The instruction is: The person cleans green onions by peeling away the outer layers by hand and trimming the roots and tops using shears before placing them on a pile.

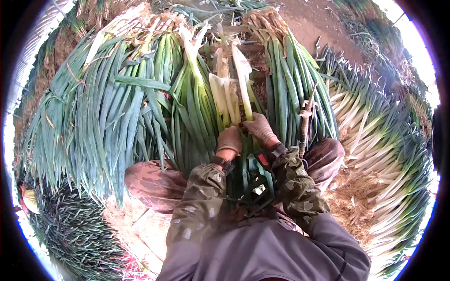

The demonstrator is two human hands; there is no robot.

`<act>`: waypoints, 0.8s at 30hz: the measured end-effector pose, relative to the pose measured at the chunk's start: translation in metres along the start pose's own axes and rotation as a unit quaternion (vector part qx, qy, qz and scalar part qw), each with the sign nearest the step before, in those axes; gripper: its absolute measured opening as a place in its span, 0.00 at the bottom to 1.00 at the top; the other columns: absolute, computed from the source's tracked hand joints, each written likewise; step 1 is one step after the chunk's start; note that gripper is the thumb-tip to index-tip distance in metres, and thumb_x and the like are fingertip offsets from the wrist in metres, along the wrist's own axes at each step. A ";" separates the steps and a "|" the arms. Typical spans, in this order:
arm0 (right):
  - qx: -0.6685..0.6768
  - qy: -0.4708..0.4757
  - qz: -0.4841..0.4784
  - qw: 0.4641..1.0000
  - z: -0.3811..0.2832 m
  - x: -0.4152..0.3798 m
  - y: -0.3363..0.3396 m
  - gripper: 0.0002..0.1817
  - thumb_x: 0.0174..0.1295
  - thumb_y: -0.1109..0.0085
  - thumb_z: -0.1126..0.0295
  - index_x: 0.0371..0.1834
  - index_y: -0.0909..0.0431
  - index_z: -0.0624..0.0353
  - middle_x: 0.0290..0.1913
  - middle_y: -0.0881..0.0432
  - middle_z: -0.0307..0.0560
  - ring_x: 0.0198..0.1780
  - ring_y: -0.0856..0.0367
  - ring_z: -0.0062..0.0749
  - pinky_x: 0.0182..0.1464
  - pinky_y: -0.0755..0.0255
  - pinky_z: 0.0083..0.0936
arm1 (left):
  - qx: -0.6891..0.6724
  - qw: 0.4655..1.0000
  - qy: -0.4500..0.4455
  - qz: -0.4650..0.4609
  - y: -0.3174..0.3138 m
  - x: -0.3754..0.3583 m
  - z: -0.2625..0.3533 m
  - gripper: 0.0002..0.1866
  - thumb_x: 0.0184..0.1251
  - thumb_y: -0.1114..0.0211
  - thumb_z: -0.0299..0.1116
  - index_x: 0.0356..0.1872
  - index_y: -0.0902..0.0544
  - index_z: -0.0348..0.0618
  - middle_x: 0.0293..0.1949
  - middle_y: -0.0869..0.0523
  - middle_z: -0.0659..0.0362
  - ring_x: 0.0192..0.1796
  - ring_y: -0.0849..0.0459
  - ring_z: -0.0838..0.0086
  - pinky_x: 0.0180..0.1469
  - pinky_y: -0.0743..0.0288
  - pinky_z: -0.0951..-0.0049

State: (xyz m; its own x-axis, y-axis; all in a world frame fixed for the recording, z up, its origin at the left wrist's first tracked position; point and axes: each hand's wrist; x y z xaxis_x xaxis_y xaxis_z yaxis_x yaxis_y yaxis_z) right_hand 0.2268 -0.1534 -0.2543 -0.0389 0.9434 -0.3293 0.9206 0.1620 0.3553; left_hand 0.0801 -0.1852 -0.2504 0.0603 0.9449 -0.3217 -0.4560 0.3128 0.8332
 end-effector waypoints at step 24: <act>-0.032 0.130 0.092 0.987 -0.048 -0.024 0.089 0.13 0.61 0.39 0.74 0.48 0.17 0.66 0.31 0.17 0.38 0.29 0.24 0.21 0.32 0.28 0.22 | -0.531 0.837 -0.129 0.040 0.104 0.040 0.030 0.15 0.62 0.28 0.33 0.44 0.15 0.31 0.36 0.13 0.59 0.38 0.18 0.74 0.46 0.22 0.73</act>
State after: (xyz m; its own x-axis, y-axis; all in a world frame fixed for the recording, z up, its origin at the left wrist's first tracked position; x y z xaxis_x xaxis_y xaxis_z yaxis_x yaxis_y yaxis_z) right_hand 0.2915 -0.1479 -0.1729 0.0203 0.9996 -0.0209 0.8951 -0.0088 0.4457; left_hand 0.0615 -0.1118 -0.1634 0.1190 0.9909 -0.0624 -0.9912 0.1149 -0.0657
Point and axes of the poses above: each hand's wrist, its own x-axis towards the middle knuckle, its own y-axis out of the back of the hand, z = x × y
